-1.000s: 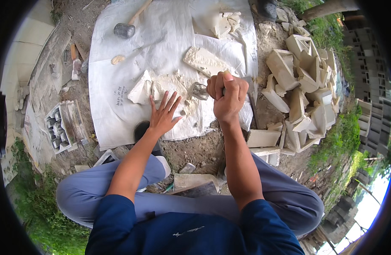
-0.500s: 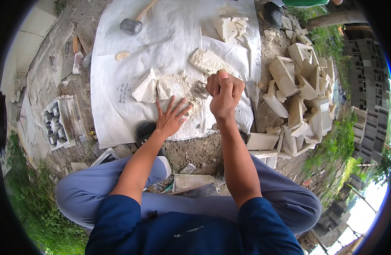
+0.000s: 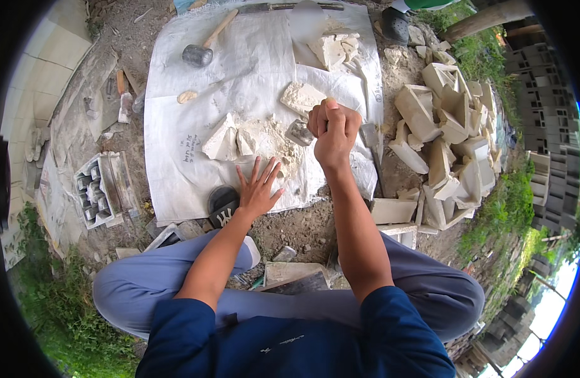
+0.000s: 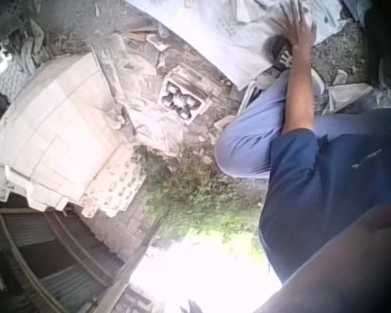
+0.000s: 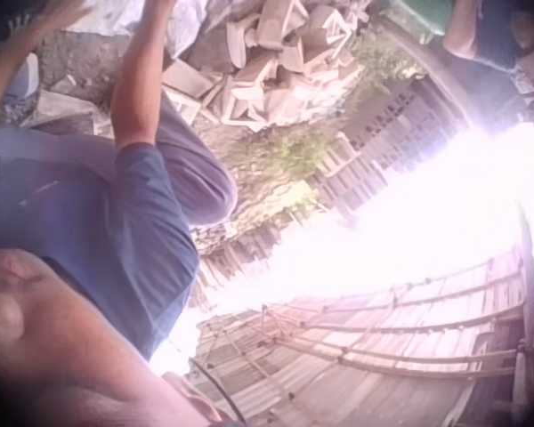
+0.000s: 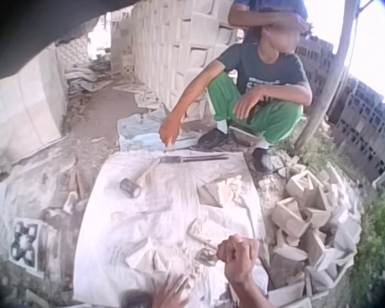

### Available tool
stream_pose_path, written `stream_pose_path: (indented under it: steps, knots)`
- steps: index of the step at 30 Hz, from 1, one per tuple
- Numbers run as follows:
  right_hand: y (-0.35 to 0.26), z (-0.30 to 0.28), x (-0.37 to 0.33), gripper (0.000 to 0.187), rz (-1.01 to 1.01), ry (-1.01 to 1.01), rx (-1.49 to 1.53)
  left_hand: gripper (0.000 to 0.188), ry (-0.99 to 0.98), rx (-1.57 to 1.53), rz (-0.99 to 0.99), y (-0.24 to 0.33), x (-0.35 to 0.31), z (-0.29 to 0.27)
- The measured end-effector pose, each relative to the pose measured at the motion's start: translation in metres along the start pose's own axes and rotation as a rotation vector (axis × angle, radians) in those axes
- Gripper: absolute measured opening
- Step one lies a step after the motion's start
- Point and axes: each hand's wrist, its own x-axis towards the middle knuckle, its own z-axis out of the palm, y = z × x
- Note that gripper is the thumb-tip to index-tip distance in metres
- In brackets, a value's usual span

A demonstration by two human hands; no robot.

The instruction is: The person carves and shapes a stone piece using a hand chisel while holding the stone in place by hand.

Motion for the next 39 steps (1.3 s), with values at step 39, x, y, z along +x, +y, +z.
stream_pose_path:
  steps: [39]
  knots:
    - [0.088,-0.014,0.0,0.056,0.212,-0.091,-0.111,0.118,-0.54,-0.24,-0.186,0.011,0.018,0.003]
